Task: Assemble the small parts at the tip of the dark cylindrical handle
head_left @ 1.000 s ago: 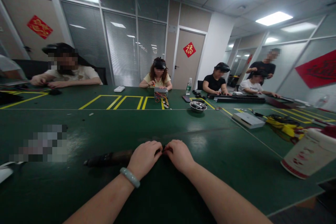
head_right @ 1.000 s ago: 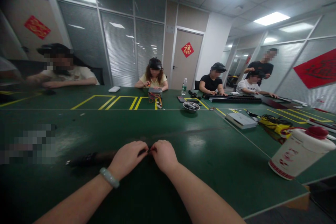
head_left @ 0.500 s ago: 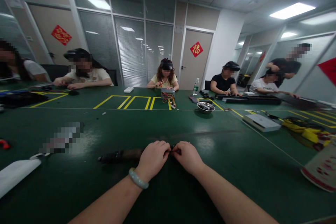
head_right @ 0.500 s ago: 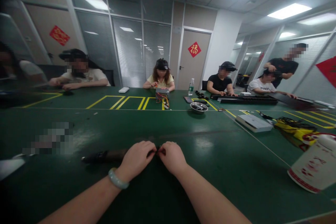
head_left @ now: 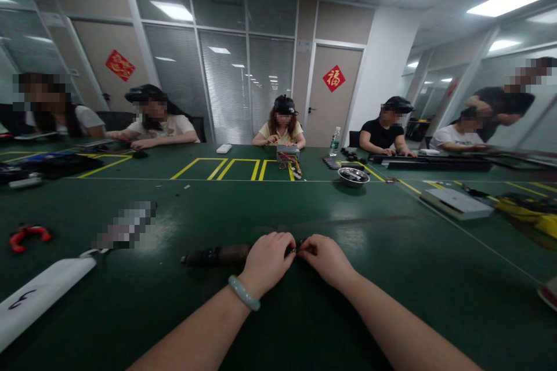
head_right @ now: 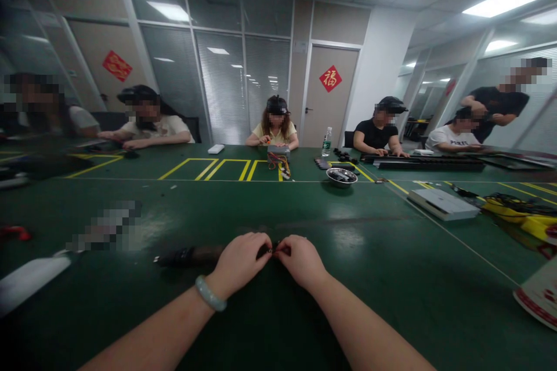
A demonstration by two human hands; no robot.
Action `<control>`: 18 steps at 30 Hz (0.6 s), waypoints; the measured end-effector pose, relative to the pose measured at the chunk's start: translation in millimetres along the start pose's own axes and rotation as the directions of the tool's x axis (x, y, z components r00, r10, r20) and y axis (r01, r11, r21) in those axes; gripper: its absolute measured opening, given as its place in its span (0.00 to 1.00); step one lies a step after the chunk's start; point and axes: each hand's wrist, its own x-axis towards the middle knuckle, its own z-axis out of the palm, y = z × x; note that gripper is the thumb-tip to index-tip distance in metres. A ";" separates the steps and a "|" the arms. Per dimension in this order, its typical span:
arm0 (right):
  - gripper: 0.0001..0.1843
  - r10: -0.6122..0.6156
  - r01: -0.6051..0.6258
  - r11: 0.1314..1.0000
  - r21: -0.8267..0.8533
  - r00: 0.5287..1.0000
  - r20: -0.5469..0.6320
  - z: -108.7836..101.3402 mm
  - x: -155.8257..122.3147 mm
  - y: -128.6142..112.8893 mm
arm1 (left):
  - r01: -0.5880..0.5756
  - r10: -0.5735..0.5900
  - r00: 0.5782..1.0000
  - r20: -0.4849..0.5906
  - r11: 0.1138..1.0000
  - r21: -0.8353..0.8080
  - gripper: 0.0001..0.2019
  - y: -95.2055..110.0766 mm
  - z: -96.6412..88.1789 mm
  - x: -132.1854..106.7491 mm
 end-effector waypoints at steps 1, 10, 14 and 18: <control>0.06 -0.002 0.002 1.000 0.005 1.000 0.000 0.3 -0.1 0.2 | -0.011 0.011 1.000 -0.003 1.000 -0.004 0.04 -0.3 0.0 0.1; 0.07 0.006 -0.005 1.000 0.028 1.000 -0.022 -0.4 0.4 -0.6 | -0.034 0.034 0.999 0.020 0.999 0.024 0.06 0.6 -3.2 -1.9; 0.07 0.036 -0.035 0.999 -0.003 0.999 0.016 -1.3 0.2 -2.4 | -0.024 0.024 1.000 -0.001 1.000 0.012 0.07 -1.2 -1.1 -1.7; 0.06 -0.006 0.006 0.998 -0.058 1.000 0.007 -1.9 -0.6 -3.6 | -0.007 0.007 1.000 -0.008 1.000 -0.006 0.06 -3.0 1.6 -1.4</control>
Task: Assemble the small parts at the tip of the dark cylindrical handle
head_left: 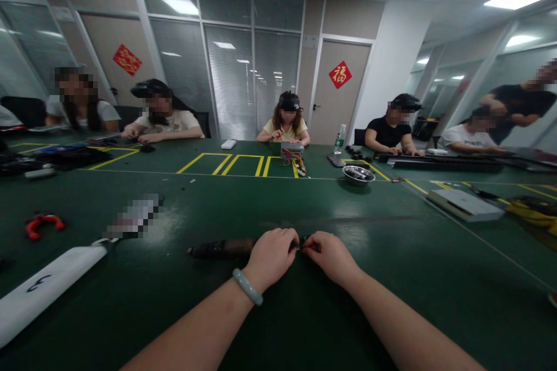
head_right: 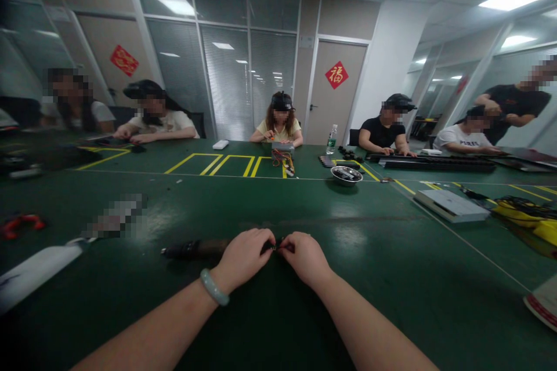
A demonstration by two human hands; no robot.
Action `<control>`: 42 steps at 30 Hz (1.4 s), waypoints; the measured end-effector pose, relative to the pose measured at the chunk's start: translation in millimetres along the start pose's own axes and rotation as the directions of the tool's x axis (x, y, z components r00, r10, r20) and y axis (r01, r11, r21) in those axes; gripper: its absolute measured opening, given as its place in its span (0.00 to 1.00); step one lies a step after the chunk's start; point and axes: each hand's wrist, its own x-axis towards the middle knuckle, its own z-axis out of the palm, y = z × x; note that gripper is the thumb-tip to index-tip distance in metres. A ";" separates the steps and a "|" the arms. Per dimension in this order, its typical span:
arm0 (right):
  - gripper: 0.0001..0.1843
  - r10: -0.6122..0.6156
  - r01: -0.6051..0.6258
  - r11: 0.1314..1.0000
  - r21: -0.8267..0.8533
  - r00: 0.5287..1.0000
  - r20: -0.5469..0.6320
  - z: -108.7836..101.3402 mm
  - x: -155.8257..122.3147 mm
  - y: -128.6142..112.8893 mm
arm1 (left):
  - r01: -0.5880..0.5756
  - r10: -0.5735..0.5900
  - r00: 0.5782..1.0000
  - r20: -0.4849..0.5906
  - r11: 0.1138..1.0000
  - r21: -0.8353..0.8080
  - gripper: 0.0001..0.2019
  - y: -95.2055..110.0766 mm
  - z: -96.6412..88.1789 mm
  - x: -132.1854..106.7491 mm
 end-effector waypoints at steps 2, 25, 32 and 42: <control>0.05 -0.033 0.033 0.999 -0.015 0.999 -0.011 -0.4 -0.1 -0.1 | 0.003 -0.003 1.000 0.000 1.000 0.000 0.05 -0.1 0.6 0.2; 0.07 -0.026 0.026 0.997 0.069 1.000 0.009 0.4 1.7 4.5 | -0.044 0.044 0.998 -0.039 0.999 0.010 0.07 -4.1 4.8 0.6; 0.08 0.001 -0.001 0.995 0.100 1.000 0.008 1.7 2.7 6.7 | -0.060 0.060 0.997 -0.044 0.998 0.007 0.05 -6.4 6.3 0.6; 0.06 -0.025 0.024 0.996 0.083 1.000 0.016 -1.8 1.2 4.2 | -0.052 0.050 0.997 -0.061 0.998 -0.033 0.04 -9.3 10.6 1.7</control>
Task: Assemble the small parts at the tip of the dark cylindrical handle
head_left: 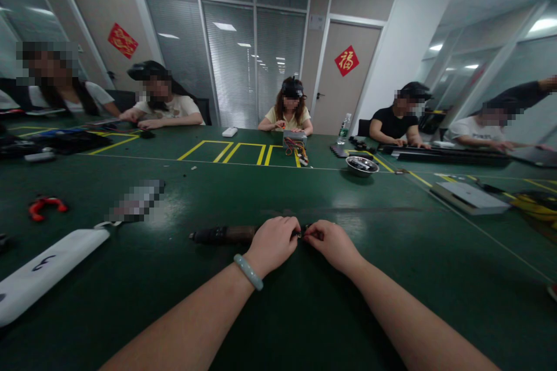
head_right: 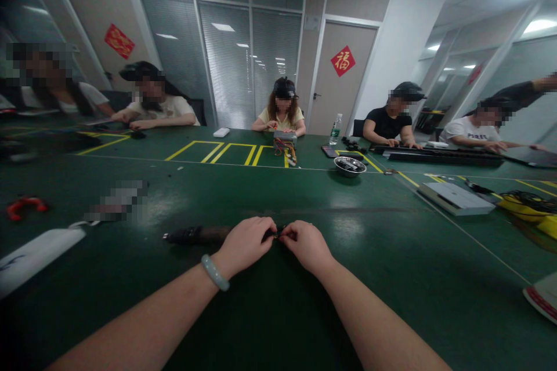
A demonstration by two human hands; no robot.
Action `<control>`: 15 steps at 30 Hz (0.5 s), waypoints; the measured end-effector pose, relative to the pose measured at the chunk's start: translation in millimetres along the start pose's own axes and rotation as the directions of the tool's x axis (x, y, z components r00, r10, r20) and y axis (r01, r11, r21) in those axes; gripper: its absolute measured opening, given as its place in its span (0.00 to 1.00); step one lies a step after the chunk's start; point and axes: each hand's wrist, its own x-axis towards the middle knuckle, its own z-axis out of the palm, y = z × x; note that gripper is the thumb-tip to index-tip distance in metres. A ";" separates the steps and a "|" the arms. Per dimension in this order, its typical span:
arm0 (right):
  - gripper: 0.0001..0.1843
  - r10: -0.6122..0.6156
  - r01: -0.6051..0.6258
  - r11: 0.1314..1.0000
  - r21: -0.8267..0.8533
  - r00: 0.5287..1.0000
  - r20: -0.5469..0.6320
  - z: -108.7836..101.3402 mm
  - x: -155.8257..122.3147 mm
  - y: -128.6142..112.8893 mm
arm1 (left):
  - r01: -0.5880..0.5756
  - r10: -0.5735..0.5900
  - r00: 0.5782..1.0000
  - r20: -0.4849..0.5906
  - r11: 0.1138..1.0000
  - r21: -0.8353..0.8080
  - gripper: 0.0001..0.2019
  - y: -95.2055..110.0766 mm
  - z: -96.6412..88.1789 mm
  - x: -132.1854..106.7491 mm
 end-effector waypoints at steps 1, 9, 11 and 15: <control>0.06 -0.001 0.001 1.000 0.003 1.000 -0.003 0.0 -0.1 0.3 | 0.003 -0.003 1.000 0.003 1.000 0.001 0.04 0.1 -0.2 0.1; 0.05 -0.044 0.043 0.997 -0.057 0.999 -0.020 0.0 0.8 4.1 | -0.001 0.001 1.000 0.006 1.000 -0.010 0.04 1.2 -1.9 0.6; 0.05 -0.063 0.061 0.995 -0.073 0.998 -0.025 -0.4 0.7 4.3 | 0.000 0.000 1.000 0.005 1.000 -0.014 0.04 1.1 -2.0 0.6; 0.05 -0.067 0.064 0.994 -0.087 0.997 -0.026 -2.2 -0.4 3.0 | 0.007 -0.006 1.000 0.014 0.999 -0.032 0.04 2.0 -4.4 0.4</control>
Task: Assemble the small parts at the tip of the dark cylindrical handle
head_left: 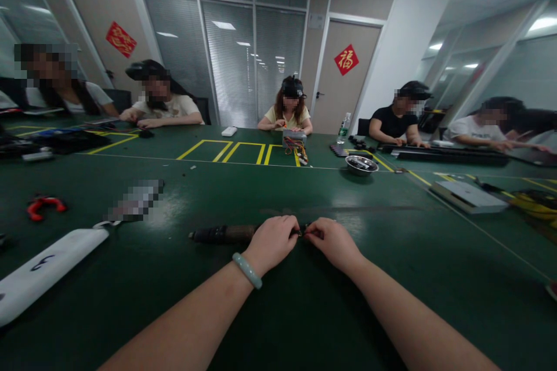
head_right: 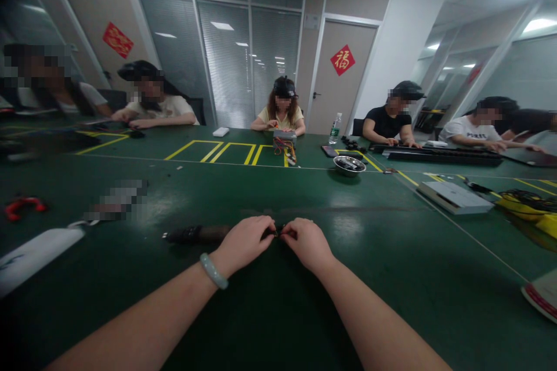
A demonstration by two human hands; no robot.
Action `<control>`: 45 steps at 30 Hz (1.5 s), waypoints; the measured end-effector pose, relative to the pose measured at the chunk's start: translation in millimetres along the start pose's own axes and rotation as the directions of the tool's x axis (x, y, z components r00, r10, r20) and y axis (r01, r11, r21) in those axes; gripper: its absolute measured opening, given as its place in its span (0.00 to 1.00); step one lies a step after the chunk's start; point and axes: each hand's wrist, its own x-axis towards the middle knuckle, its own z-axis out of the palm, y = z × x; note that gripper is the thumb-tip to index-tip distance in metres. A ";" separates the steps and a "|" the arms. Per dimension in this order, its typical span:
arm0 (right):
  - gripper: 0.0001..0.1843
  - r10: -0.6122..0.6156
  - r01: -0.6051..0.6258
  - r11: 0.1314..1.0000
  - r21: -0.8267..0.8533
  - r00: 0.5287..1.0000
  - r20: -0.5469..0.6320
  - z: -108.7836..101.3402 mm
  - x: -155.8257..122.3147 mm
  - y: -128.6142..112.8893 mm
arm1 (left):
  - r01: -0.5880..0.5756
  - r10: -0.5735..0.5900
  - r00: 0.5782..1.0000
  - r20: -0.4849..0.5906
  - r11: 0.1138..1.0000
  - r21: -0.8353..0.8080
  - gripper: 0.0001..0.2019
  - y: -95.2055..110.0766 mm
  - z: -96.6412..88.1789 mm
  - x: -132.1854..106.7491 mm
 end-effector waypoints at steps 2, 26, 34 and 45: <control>0.05 0.012 -0.012 1.000 -0.008 1.000 0.006 -1.2 -0.5 -1.4 | 0.007 -0.007 1.000 0.013 1.000 -0.003 0.04 1.2 -2.1 0.0; 0.08 0.106 -0.109 0.991 0.083 0.993 0.046 2.8 1.2 -3.2 | -0.063 0.064 0.998 -0.005 0.996 0.066 0.03 1.0 -1.8 -0.7; 0.09 0.100 -0.102 0.993 0.061 0.994 0.048 6.7 2.4 0.3 | -0.085 0.084 0.996 0.012 0.993 0.082 0.05 2.9 -2.7 -0.3; 0.09 0.104 -0.110 0.990 0.089 0.992 0.070 8.1 2.8 1.2 | -0.090 0.090 0.996 0.001 0.993 0.080 0.07 1.2 0.2 -0.2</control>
